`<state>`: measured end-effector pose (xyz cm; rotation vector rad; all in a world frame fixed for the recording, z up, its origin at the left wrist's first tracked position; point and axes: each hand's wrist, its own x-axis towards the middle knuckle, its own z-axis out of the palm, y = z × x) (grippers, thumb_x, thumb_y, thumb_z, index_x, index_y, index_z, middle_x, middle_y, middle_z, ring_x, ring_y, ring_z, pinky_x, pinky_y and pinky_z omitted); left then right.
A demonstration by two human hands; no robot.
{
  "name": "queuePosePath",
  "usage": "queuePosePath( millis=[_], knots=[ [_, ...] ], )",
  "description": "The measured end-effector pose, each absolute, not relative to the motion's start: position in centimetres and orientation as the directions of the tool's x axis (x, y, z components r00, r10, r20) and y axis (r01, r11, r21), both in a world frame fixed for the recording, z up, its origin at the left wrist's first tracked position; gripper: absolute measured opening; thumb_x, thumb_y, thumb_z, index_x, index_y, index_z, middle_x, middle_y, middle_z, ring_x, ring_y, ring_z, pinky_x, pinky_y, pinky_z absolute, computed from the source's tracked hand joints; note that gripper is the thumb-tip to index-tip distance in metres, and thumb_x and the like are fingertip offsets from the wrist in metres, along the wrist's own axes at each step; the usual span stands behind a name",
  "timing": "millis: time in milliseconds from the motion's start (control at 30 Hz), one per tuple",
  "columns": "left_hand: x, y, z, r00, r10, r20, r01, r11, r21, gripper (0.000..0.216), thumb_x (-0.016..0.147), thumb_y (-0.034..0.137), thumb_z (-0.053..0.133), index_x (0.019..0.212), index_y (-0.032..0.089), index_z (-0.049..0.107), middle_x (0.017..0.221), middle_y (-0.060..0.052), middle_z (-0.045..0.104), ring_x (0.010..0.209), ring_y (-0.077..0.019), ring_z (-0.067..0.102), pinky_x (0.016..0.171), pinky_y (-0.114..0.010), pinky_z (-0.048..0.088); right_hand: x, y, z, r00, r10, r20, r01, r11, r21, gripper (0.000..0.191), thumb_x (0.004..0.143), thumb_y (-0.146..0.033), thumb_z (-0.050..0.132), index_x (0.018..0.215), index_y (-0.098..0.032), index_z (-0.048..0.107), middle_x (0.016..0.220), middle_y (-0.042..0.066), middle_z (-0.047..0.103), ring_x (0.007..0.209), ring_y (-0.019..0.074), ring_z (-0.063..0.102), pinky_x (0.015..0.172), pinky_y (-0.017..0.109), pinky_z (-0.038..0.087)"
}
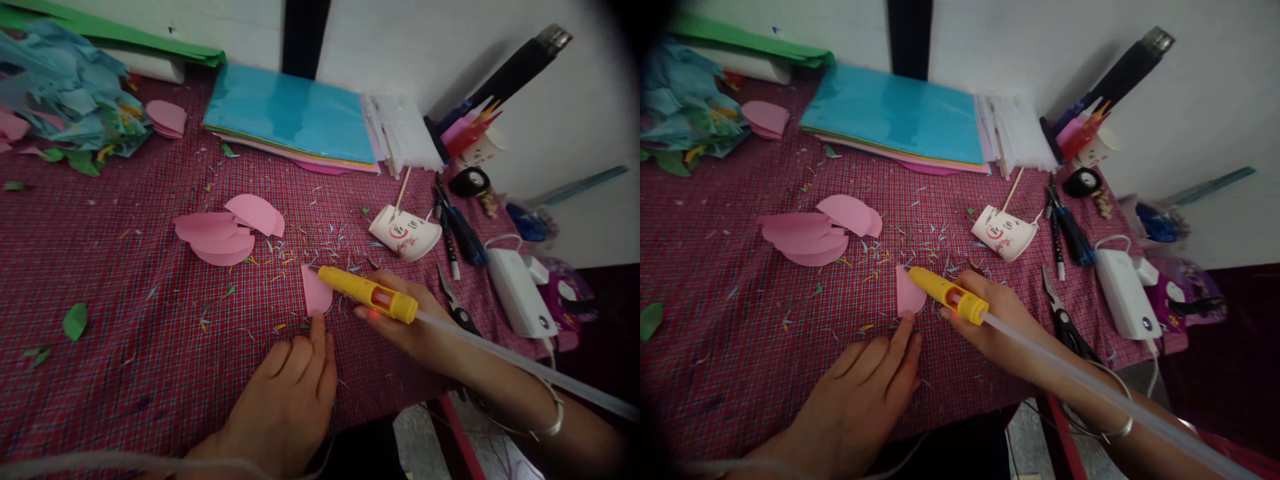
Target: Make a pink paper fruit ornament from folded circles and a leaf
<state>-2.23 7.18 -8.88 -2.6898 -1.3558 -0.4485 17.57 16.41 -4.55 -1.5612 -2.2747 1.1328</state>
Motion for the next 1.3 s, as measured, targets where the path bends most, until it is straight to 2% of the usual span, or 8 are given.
queuePosePath(
  millis=[233, 433, 967, 1100, 1300],
  knots=[
    [-2.4, 7.0, -8.8, 0.566, 0.767, 0.303, 0.793, -0.606, 0.052, 0.036, 0.084, 0.024, 0.053, 0.115, 0.006, 0.061, 0.125, -0.023, 0.059, 0.078, -0.0238, 0.054, 0.069, -0.037, 0.035, 17.6, 16.0, -4.7, -0.460, 0.857, -0.231, 0.715, 0.203, -0.669, 0.015, 0.087, -0.035, 0.059, 0.090, -0.021, 0.053, 0.079, 0.000, 0.061, 0.064, 0.0134, 0.056, 0.053, 0.024, 0.041],
    [-2.3, 7.1, -8.8, 0.568, 0.765, 0.304, 0.792, -0.608, 0.050, 0.035, 0.085, 0.024, 0.053, 0.113, 0.006, 0.061, 0.123, -0.022, 0.061, 0.077, -0.0233, 0.053, 0.068, -0.036, 0.035, 17.1, 16.2, -4.6, -0.483, 0.848, -0.219, 0.698, 0.222, -0.681, 0.013, 0.086, -0.031, 0.059, 0.087, -0.021, 0.052, 0.072, -0.002, 0.056, 0.058, 0.0110, 0.051, 0.051, 0.023, 0.039],
    [-2.4, 7.1, -8.6, 0.575, 0.767, 0.287, 0.793, -0.609, 0.039, 0.035, 0.086, 0.024, 0.053, 0.115, 0.006, 0.060, 0.126, -0.022, 0.059, 0.077, -0.0229, 0.054, 0.068, -0.037, 0.036, 18.3, 15.6, -4.1, -0.465, 0.834, -0.297, 0.756, 0.201, -0.623, 0.012, 0.088, -0.033, 0.057, 0.091, -0.022, 0.052, 0.077, 0.000, 0.061, 0.063, 0.0133, 0.056, 0.053, 0.024, 0.041],
    [-2.4, 7.1, -8.6, 0.575, 0.767, 0.283, 0.793, -0.608, 0.035, 0.035, 0.085, 0.022, 0.052, 0.116, 0.007, 0.060, 0.126, -0.021, 0.060, 0.077, -0.0226, 0.054, 0.068, -0.036, 0.036, 18.0, 15.9, -4.4, -0.441, 0.844, -0.305, 0.739, 0.150, -0.657, 0.014, 0.087, -0.034, 0.058, 0.089, -0.021, 0.053, 0.072, -0.001, 0.059, 0.058, 0.0126, 0.054, 0.051, 0.025, 0.040],
    [-2.3, 7.2, -8.7, 0.564, 0.765, 0.311, 0.797, -0.603, 0.040, 0.033, 0.085, 0.021, 0.051, 0.113, 0.007, 0.061, 0.124, -0.021, 0.061, 0.077, -0.0228, 0.055, 0.068, -0.036, 0.037, 18.1, 16.1, -5.1, -0.431, 0.870, -0.238, 0.688, 0.147, -0.711, 0.016, 0.086, -0.035, 0.060, 0.086, -0.022, 0.052, 0.081, 0.001, 0.063, 0.067, 0.0149, 0.059, 0.055, 0.026, 0.044]
  ],
)
